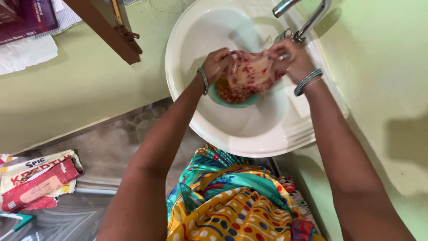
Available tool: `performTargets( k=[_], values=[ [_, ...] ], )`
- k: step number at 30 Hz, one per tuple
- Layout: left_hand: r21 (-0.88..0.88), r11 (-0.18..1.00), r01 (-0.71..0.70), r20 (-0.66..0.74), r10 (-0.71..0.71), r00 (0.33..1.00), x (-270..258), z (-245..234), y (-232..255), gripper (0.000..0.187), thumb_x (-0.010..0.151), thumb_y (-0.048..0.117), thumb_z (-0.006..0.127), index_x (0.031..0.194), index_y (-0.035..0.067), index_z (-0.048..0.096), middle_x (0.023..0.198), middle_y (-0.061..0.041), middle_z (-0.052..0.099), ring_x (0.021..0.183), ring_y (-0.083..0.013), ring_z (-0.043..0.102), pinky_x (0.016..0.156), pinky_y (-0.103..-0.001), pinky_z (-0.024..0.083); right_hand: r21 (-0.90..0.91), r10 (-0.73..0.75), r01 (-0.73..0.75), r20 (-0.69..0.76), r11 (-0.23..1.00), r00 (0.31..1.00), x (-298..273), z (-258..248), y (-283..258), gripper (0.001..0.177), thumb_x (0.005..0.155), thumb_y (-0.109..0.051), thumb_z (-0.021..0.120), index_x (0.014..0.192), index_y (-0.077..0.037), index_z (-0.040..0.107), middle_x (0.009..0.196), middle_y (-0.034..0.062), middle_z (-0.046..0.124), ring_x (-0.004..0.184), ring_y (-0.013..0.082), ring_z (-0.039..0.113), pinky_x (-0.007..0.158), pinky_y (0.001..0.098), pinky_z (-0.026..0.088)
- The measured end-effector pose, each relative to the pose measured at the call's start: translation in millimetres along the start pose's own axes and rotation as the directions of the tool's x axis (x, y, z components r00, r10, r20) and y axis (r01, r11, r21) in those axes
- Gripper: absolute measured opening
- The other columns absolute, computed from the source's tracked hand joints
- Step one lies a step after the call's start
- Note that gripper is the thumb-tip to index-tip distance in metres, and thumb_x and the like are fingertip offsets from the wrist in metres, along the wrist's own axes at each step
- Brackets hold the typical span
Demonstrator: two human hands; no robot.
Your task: The person washes a small patterned cloth in a white sink. They repeatedly wet the cloth under the tap, scrub it by hand, and wring it out. A small bowl containing a brownish liquid sits in the sink but is not used during the washing.
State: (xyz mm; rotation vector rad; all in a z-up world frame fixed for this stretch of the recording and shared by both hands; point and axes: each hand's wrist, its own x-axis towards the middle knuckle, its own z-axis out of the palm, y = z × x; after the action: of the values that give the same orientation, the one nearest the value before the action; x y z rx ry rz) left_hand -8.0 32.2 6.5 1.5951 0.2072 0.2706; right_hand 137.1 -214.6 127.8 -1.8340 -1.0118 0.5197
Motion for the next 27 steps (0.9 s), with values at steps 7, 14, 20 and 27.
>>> performTargets(
  k=[7,14,20,27],
  values=[
    [0.235,0.947,-0.218,0.229,0.164,0.960,-7.1,39.4,101.7,0.020,0.092,0.024,0.075,0.094,0.005,0.071,0.083,-0.005,0.074,0.078,-0.0107,0.067,0.074,-0.029,0.057,-0.101,-0.110,0.119,0.096,0.988,0.989,7.7,56.0,38.5,0.061,0.070,-0.007,0.089,0.122,-0.002,0.059,0.109,0.0071,0.069,0.103,0.0200,0.066,0.088,0.0347,0.055],
    [0.696,0.692,-0.192,0.245,0.023,0.969,-26.1,-2.8,126.2,0.032,0.077,0.026,0.087,0.099,0.009,0.073,0.088,-0.013,0.074,0.075,-0.0248,0.068,0.071,-0.041,0.054,-0.245,-0.004,0.024,0.082,0.969,0.997,11.3,13.1,10.1,0.032,0.086,-0.014,0.092,0.092,-0.001,0.063,0.085,0.0085,0.068,0.076,0.0152,0.059,0.067,0.0346,0.051],
    [0.605,0.786,-0.125,0.219,-0.014,0.976,-18.2,-37.5,141.2,0.025,0.078,0.019,0.086,0.099,0.010,0.076,0.088,-0.008,0.075,0.075,-0.0174,0.069,0.069,-0.035,0.058,-0.615,-0.130,0.211,0.175,0.760,0.976,3.6,2.2,-41.4,0.026,0.082,-0.021,0.088,0.101,-0.009,0.074,0.088,0.0137,0.073,0.077,0.0283,0.068,0.071,0.0411,0.053],
    [0.545,0.811,-0.215,0.252,0.086,0.964,-22.9,-70.7,185.1,0.028,0.083,0.021,0.089,0.100,0.005,0.072,0.083,-0.004,0.070,0.072,-0.0127,0.065,0.062,-0.032,0.053,-0.427,-0.168,0.192,0.093,0.884,0.981,-6.4,-28.5,-75.4,0.016,0.097,-0.017,0.080,0.105,-0.005,0.073,0.094,0.0103,0.074,0.082,0.0226,0.072,0.071,0.0337,0.057]
  ],
)
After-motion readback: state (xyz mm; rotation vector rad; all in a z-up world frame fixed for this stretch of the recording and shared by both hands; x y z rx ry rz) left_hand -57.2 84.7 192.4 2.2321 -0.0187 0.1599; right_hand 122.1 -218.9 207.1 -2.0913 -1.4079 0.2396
